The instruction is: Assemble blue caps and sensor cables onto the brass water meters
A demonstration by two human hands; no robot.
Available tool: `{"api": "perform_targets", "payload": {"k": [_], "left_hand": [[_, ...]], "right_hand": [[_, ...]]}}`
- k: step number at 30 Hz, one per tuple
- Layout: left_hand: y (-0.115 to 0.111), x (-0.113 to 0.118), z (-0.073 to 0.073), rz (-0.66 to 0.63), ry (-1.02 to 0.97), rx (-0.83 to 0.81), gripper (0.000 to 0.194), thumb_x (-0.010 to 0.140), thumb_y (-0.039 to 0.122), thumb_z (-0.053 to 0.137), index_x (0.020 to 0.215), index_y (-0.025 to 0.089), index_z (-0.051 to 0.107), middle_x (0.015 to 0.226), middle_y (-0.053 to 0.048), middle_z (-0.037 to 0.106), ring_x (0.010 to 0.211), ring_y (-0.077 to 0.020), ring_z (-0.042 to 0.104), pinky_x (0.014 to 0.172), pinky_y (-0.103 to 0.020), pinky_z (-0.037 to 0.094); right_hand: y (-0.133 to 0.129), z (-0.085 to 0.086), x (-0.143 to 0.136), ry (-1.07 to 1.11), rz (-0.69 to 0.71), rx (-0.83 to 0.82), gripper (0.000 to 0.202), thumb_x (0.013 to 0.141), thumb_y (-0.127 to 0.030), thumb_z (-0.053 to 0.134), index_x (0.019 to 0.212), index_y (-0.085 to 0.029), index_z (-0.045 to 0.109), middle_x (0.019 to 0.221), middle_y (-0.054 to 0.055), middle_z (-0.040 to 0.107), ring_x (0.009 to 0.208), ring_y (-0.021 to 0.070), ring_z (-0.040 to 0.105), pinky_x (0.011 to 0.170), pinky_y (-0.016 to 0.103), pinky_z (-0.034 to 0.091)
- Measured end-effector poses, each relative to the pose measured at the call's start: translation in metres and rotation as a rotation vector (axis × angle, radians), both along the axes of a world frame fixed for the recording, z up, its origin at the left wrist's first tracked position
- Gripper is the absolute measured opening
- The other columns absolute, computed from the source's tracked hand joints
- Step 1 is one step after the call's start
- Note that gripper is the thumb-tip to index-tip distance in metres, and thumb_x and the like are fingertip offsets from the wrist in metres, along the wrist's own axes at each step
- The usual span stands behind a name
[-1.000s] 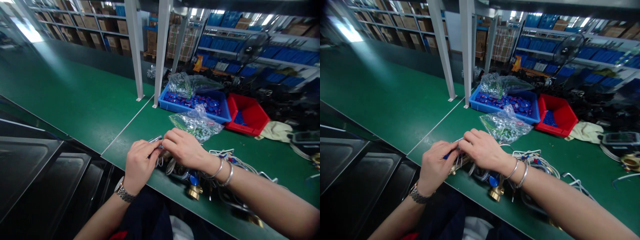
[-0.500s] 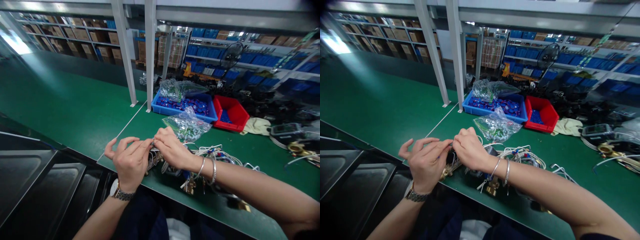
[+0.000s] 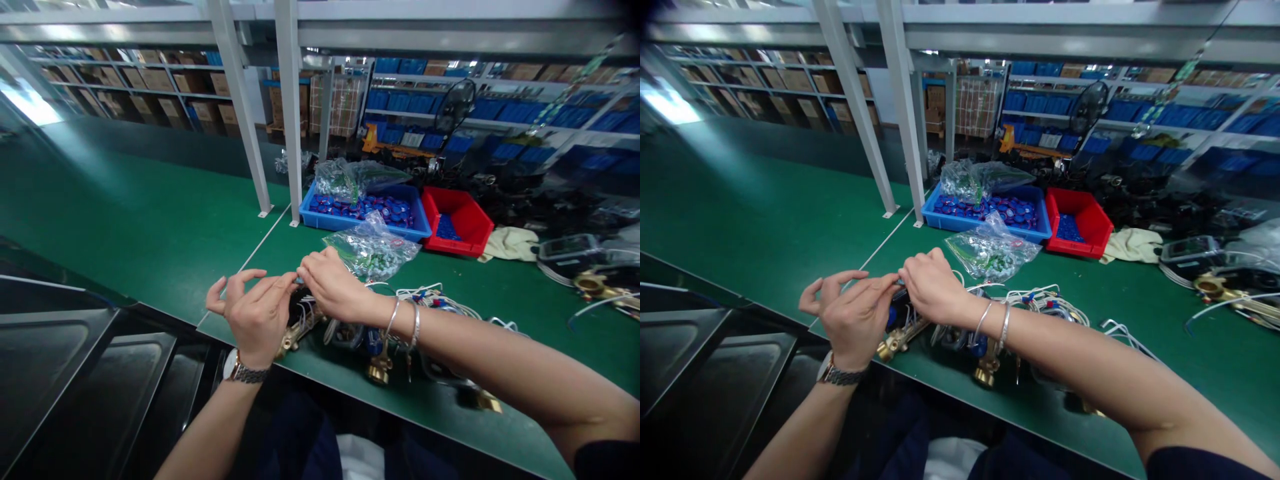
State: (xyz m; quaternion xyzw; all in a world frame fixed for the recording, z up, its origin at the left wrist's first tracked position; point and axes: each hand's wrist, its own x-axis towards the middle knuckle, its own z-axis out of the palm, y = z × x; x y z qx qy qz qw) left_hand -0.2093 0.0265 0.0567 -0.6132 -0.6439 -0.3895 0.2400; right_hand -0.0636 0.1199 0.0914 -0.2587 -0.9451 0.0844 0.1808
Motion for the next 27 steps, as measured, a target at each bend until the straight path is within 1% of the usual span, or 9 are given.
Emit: {"api": "perform_targets", "payload": {"k": [3,5,6,11,16,19,21,25,27], "left_hand": [[0.002,-0.005,0.001,-0.05,-0.056,-0.066,0.012,0.091,0.028,0.069,0.099,0.032,0.076,0.091,0.002,0.08,0.099,-0.0274,0.061,0.099,-0.056,0.029],[0.002,-0.005,0.002,-0.093,-0.085,-0.084,0.011,0.091,0.026,0.068,0.096,0.031,0.076,0.09,0.001,0.08,0.098,-0.0267,0.062,0.097,-0.054,0.032],[0.003,-0.004,0.002,-0.093,-0.084,-0.077,0.011,0.091,0.025,0.068,0.095,0.031,0.076,0.089,0.002,0.08,0.099,-0.0268,0.062,0.098,-0.054,0.031],[0.004,-0.002,-0.001,0.01,0.019,-0.007,0.013,0.089,0.026,0.07,0.098,0.034,0.076,0.087,0.005,0.08,0.104,-0.03,0.061,0.103,-0.06,0.023],[0.005,-0.004,-0.001,-0.089,-0.053,-0.099,0.011,0.091,0.026,0.068,0.098,0.029,0.076,0.092,0.0,0.08,0.102,-0.0285,0.061,0.099,-0.056,0.03],[0.005,-0.002,-0.003,-0.041,-0.008,-0.041,0.012,0.09,0.025,0.069,0.097,0.031,0.076,0.089,0.002,0.08,0.105,-0.0294,0.061,0.103,-0.059,0.025],[0.005,-0.003,-0.004,-0.022,0.015,-0.04,0.011,0.09,0.026,0.069,0.098,0.032,0.075,0.087,0.001,0.08,0.106,-0.0301,0.06,0.103,-0.059,0.023],[0.008,-0.008,-0.004,-0.099,-0.063,-0.178,0.009,0.091,0.027,0.067,0.092,0.03,0.076,0.087,0.001,0.079,0.098,-0.0272,0.06,0.097,-0.055,0.031],[0.009,-0.008,-0.004,-0.111,-0.075,-0.178,0.009,0.09,0.026,0.068,0.089,0.03,0.076,0.086,0.001,0.079,0.097,-0.0268,0.061,0.095,-0.055,0.032]], "right_hand": [[0.003,0.004,0.007,0.028,0.115,0.245,0.022,0.104,-0.028,0.039,0.102,-0.018,0.058,0.111,0.012,0.058,0.107,0.0271,0.042,0.092,0.041,0.035],[0.003,0.005,0.007,0.016,0.149,0.347,0.018,0.102,-0.024,0.043,0.101,-0.019,0.06,0.116,0.013,0.057,0.115,0.0294,0.039,0.096,0.044,0.032],[0.003,0.004,0.006,0.013,0.126,0.325,0.018,0.102,-0.024,0.043,0.098,-0.019,0.06,0.114,0.013,0.058,0.113,0.0293,0.039,0.096,0.044,0.032],[0.001,-0.003,-0.002,-0.075,-0.027,-0.055,0.037,0.107,-0.026,0.029,0.087,-0.016,0.058,0.089,0.009,0.058,0.086,0.0218,0.045,0.084,0.039,0.037],[0.002,-0.006,0.002,0.027,0.066,0.206,0.02,0.103,-0.029,0.043,0.1,-0.017,0.059,0.116,0.014,0.056,0.112,0.0285,0.039,0.096,0.044,0.033],[0.005,-0.01,0.002,-0.024,0.056,0.038,0.032,0.106,-0.024,0.033,0.086,-0.017,0.058,0.097,0.01,0.058,0.097,0.0233,0.045,0.089,0.041,0.036],[0.008,-0.01,0.001,-0.032,0.047,-0.035,0.035,0.107,-0.026,0.03,0.086,-0.017,0.057,0.091,0.008,0.057,0.09,0.0212,0.046,0.085,0.038,0.038],[0.01,-0.006,0.001,0.014,0.162,0.241,0.018,0.103,-0.027,0.044,0.102,-0.016,0.059,0.114,0.014,0.056,0.112,0.0279,0.041,0.096,0.044,0.035],[0.009,-0.007,-0.003,-0.005,0.143,0.271,0.017,0.101,-0.023,0.045,0.097,-0.017,0.06,0.112,0.014,0.056,0.112,0.0289,0.041,0.095,0.045,0.035]]}}
